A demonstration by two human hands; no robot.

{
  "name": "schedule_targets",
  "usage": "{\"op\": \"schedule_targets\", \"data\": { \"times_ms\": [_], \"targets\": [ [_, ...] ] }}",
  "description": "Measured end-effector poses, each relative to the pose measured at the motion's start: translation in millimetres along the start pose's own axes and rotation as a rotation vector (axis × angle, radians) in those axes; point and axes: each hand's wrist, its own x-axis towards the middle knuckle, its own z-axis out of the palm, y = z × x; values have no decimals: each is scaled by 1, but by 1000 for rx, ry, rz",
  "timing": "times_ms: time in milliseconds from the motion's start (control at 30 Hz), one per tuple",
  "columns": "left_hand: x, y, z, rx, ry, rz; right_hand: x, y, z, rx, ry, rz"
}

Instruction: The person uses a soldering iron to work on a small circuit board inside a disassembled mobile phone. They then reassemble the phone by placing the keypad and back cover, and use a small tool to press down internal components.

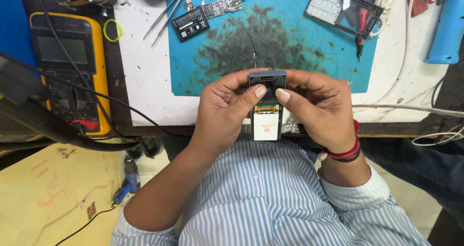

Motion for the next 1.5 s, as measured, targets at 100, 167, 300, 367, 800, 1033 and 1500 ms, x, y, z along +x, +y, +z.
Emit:
{"op": "schedule_targets", "data": {
  "times_ms": [100,167,300,367,800,1033,1500],
  "targets": [
    [-1,-4,2,38,-10,45,-1,4,0,-59,35,-5],
    [-3,-6,4,111,5,52,-5,7,0,-147,62,-41],
    [-6,-11,4,187,-4,113,-10,13,5,-200,115,-97],
    [-6,-12,4,136,0,128,-10,13,6,-160,124,-97],
    [3,3,-4,-156,138,134,-35,23,0,-159,235,-46],
    [0,-6,-4,-80,122,260,-41,31,0,-41,123,24],
    [-9,-6,-8,-4,125,366,-38,18,25,-33,142,-80]
  ]
}}
